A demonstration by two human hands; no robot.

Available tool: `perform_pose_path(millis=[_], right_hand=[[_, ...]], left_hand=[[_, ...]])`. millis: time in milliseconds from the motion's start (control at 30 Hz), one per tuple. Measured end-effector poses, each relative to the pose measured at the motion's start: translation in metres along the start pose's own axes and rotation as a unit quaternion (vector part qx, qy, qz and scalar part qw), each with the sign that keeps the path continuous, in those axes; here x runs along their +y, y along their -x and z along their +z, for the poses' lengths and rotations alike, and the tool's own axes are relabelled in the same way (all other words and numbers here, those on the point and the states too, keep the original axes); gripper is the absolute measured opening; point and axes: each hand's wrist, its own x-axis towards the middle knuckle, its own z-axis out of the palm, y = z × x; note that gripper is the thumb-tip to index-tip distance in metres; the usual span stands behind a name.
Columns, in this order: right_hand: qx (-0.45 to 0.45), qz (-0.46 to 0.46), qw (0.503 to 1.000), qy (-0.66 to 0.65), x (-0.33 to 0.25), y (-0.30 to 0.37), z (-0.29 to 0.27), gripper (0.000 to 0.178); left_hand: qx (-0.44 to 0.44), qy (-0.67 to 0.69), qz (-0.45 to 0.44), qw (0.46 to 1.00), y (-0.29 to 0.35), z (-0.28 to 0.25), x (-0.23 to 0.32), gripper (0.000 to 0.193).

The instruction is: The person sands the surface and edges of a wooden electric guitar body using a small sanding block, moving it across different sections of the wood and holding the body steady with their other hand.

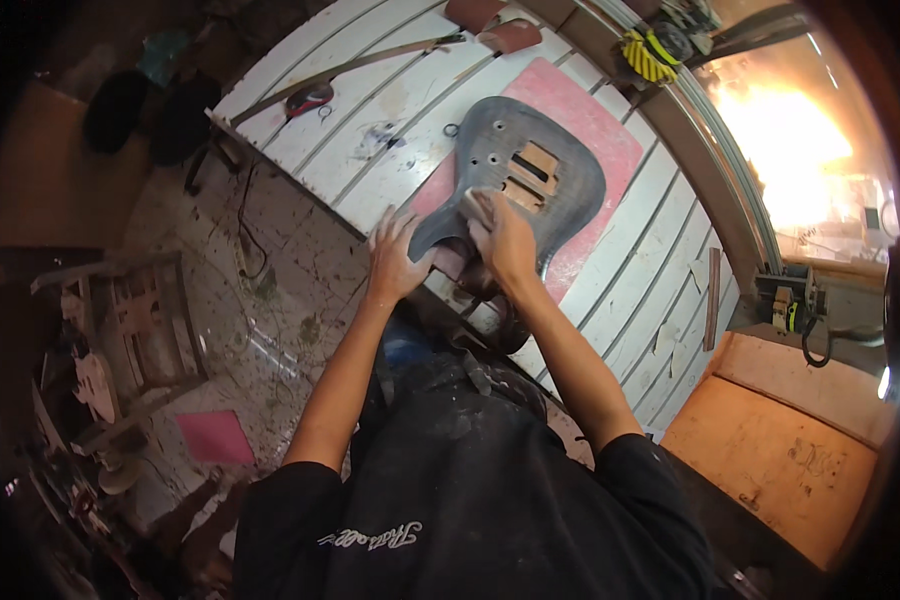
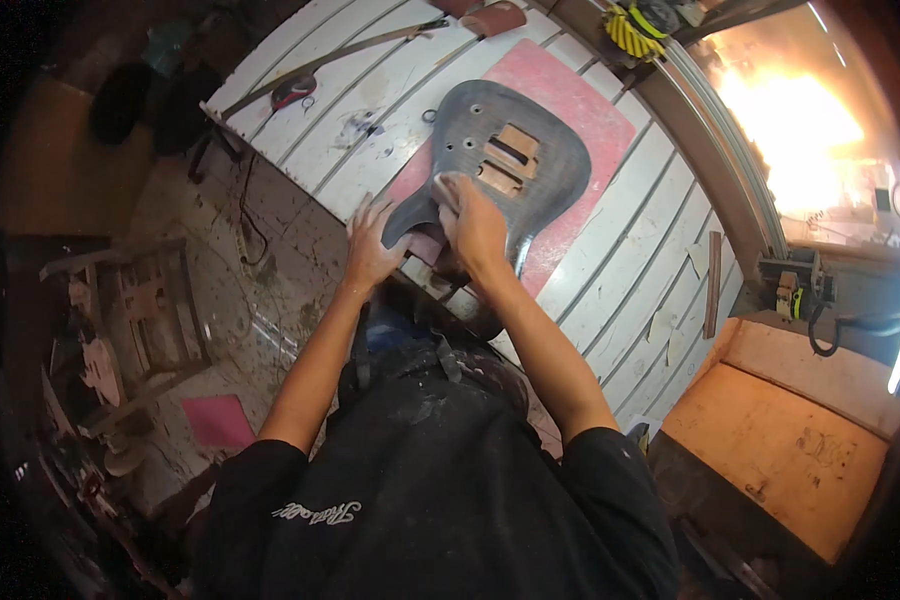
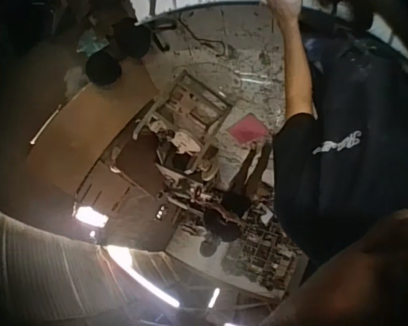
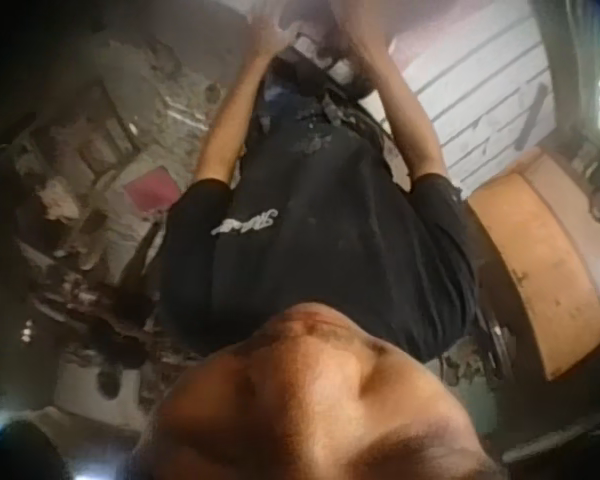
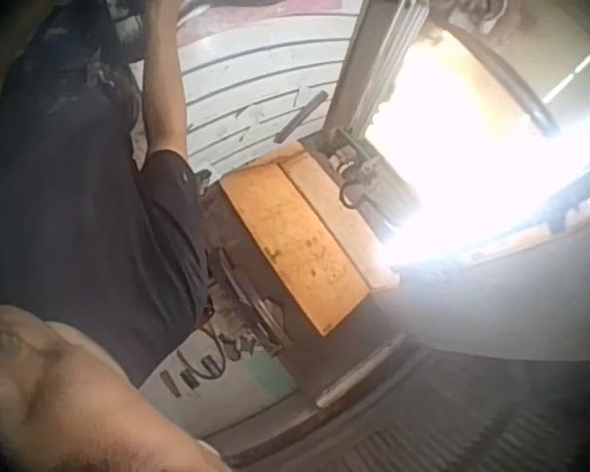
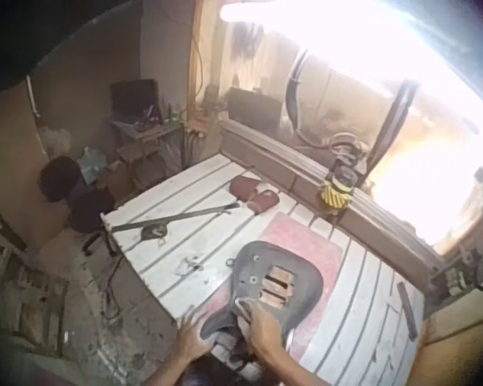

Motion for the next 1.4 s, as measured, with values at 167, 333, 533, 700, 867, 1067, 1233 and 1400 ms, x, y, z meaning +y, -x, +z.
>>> perform_pose_path(millis=[167, 333, 533, 700, 867, 1067, 1233, 1400], right_hand=[[0.024, -0.106, 0.994, 0.032, -0.014, 0.006, 0.039, 0.036], [-0.039, -0.104, 0.987, 0.115, -0.016, 0.001, 0.037, 0.041], [-0.058, -0.147, 0.978, 0.135, -0.030, 0.034, 0.054, 0.044], [0.027, -0.038, 0.990, 0.135, -0.024, 0.001, 0.048, 0.033], [-0.032, -0.144, 0.984, 0.103, -0.030, 0.021, 0.054, 0.041], [-0.032, -0.135, 0.977, 0.162, -0.038, 0.028, 0.059, 0.049], [-0.025, -0.092, 0.989, 0.110, -0.017, -0.005, 0.045, 0.053], [-0.037, -0.152, 0.982, 0.102, -0.043, 0.031, 0.059, 0.053]], left_hand=[[-0.045, -0.013, 0.013, 0.999, 0.008, -0.005, -0.014, 0.080], [-0.094, -0.027, 0.007, 0.995, 0.008, -0.004, -0.016, 0.091], [-0.069, -0.001, 0.037, 0.997, 0.009, -0.001, -0.023, 0.095], [-0.083, -0.004, 0.021, 0.996, 0.008, -0.003, -0.020, 0.094], [-0.076, -0.022, 0.034, 0.996, 0.009, 0.000, -0.026, 0.092], [-0.101, -0.031, 0.021, 0.994, 0.007, -0.004, -0.022, 0.093], [-0.083, -0.028, 0.025, 0.996, 0.006, -0.001, -0.022, 0.093], [-0.093, 0.015, 0.018, 0.995, 0.006, -0.004, -0.022, 0.090]])
